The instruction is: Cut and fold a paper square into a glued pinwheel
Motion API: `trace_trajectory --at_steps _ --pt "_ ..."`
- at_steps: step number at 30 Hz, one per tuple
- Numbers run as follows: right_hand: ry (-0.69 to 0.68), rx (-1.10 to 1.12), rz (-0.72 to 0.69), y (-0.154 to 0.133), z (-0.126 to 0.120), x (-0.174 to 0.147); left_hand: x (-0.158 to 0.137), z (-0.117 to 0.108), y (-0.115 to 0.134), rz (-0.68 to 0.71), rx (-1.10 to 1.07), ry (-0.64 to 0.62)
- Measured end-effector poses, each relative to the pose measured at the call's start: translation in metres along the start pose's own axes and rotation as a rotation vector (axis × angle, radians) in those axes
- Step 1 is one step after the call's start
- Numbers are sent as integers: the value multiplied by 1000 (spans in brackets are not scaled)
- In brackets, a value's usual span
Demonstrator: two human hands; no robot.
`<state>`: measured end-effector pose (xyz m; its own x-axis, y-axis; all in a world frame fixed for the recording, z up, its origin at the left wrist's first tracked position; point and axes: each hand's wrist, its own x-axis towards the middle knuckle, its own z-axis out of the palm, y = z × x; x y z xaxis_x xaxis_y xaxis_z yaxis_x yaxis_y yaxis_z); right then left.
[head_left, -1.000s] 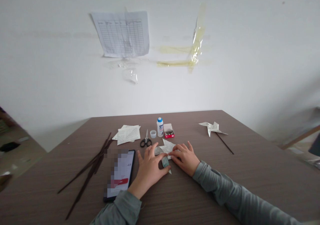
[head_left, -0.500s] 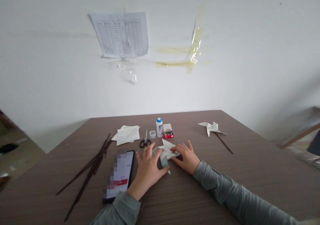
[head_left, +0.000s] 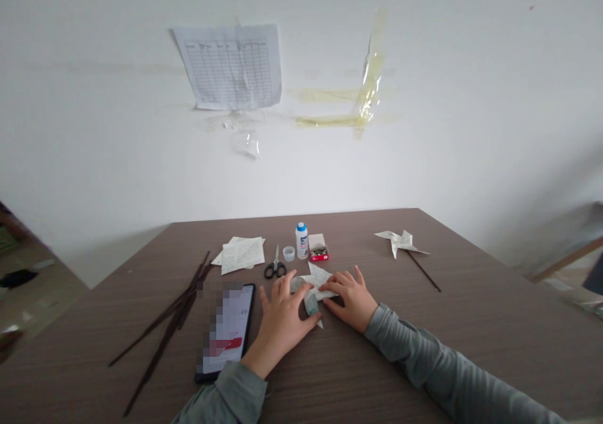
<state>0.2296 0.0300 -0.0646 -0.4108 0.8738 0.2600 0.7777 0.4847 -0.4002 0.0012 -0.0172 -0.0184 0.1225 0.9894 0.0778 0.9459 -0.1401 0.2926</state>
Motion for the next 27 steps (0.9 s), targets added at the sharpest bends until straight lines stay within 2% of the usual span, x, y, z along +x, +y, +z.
trace_trajectory --at_steps 7,15,27 --pt "24 -38 -9 -1 1 0 0 -3 3 -4 -2 -9" --pt "-45 -52 19 -3 -1 3 2 -5 1 13 20 -53" --pt "34 21 4 11 10 3 -1 -8 5 -12 36 -66"
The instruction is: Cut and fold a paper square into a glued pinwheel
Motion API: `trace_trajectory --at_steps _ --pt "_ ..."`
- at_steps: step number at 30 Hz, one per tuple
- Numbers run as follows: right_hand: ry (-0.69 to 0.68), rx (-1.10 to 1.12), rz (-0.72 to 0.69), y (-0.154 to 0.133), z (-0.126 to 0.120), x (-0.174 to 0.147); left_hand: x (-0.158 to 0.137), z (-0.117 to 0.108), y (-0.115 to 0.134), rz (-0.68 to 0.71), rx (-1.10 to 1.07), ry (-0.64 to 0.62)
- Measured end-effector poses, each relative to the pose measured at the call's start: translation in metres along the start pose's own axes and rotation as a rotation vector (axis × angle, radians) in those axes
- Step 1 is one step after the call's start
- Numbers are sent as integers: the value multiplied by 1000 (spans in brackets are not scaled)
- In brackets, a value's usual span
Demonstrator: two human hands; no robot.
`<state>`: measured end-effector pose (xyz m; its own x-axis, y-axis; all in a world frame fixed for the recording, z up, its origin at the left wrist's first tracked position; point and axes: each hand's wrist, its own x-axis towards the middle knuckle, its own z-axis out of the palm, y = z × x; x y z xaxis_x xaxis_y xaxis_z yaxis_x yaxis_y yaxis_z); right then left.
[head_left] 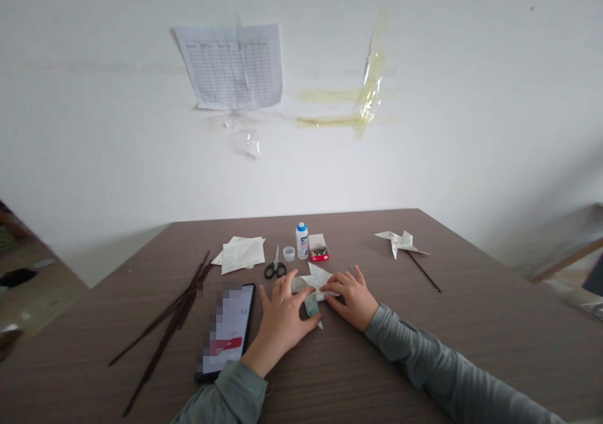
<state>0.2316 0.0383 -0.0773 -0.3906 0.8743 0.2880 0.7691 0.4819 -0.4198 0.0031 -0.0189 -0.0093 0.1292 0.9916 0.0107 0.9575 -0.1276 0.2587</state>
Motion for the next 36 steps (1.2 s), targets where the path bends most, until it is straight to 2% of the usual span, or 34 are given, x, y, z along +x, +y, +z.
trace_trajectory --at_steps 11,21,27,36 --pt "-24 -61 -10 -4 2 -1 1 -8 5 -19 -7 -77" --pt "39 -15 -16 1 5 -1 1 -5 1 -14 -17 8" --pt "22 -48 -43 4 8 0 3 -1 -1 1 -8 -13" --pt "3 0 4 -3 0 -1 2 -2 1 -8 -21 -8"
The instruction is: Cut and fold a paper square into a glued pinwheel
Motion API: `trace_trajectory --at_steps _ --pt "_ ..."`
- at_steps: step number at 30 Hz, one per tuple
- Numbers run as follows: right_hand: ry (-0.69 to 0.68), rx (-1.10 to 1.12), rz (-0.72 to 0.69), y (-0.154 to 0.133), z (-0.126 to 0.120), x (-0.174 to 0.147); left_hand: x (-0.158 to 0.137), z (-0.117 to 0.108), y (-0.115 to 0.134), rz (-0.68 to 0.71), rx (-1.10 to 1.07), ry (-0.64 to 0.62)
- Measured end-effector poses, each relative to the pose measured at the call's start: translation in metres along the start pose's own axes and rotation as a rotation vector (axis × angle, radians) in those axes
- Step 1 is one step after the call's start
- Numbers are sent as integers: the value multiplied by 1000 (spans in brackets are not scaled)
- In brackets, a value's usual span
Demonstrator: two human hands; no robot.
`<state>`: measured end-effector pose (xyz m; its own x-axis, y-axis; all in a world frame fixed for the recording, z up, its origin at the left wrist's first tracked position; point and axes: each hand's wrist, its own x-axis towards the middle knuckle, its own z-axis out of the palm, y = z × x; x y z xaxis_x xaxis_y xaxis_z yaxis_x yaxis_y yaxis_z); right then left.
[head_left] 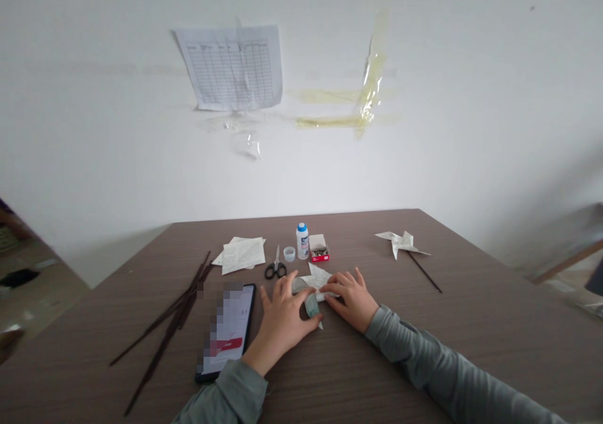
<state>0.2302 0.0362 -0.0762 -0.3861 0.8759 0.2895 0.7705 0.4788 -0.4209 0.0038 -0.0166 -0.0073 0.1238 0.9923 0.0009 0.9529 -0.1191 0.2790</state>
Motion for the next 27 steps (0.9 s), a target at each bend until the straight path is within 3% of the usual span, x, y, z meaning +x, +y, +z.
trace_trajectory --at_steps 12,27 --pt "-23 -31 -4 -4 -3 -1 1 -7 4 2 20 -75" --pt "-46 12 42 -6 -6 1 1 -2 3 -10 -20 -7"
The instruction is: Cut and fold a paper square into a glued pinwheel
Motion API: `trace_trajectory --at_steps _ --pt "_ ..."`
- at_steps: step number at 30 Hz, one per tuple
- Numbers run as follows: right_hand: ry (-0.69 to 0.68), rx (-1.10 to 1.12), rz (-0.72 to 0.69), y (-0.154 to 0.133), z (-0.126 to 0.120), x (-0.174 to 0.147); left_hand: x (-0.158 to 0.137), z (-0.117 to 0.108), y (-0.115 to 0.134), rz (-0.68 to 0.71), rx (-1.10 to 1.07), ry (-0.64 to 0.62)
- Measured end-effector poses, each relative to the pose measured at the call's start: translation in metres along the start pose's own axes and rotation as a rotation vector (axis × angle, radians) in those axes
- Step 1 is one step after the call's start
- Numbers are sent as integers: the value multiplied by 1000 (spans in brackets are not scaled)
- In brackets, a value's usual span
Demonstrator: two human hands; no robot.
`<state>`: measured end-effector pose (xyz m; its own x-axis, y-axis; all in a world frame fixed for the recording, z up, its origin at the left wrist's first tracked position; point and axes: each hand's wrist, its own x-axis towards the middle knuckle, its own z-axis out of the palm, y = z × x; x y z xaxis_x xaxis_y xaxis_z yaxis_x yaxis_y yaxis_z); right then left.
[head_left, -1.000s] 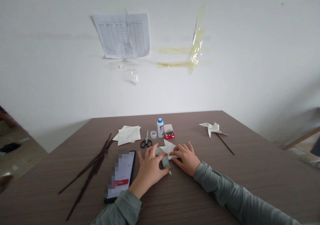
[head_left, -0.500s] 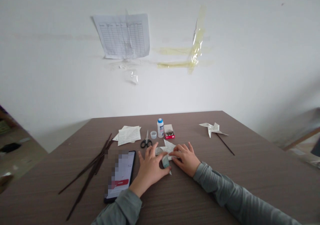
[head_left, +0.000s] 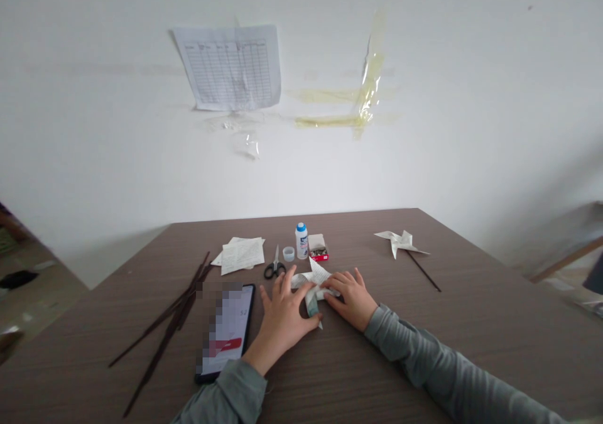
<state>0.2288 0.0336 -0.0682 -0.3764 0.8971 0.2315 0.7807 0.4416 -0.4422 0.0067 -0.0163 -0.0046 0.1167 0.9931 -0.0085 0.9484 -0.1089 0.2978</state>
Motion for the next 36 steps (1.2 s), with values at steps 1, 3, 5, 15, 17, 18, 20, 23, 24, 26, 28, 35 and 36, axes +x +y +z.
trace_trajectory --at_steps 1,3,5,15,17,18,20,23,24,26,28,35,36 --pt "-3 1 3 0 0 0 0 0 0 -2 3 4" --pt "-4 0 2 0 0 0 -1 0 1 -4 12 7" --pt "0 -3 -10 0 0 0 -1 0 1 -5 18 6" --pt "14 -39 -37 -1 3 0 -1 -1 -4 32 37 -12" --pt "5 -41 -34 -1 2 0 -1 -2 -4 38 49 -18" --pt "-2 -42 -33 -1 1 0 -2 -2 -4 39 49 -18" --pt "-19 -38 -31 0 0 0 -2 -2 -4 34 43 -14" --pt "-32 -22 -27 3 0 1 -4 0 -4 23 34 -10" --pt "-32 -13 -27 4 0 1 -4 1 -4 17 35 -14" --pt "-24 11 -28 6 1 2 -4 2 -5 10 39 -17" --pt "-17 38 -25 9 2 3 -5 3 -6 11 38 -7" --pt "-30 39 -15 12 -1 5 -5 1 -6 38 9 -7" --pt "-30 38 -16 12 -1 5 -5 1 -6 36 11 -11"
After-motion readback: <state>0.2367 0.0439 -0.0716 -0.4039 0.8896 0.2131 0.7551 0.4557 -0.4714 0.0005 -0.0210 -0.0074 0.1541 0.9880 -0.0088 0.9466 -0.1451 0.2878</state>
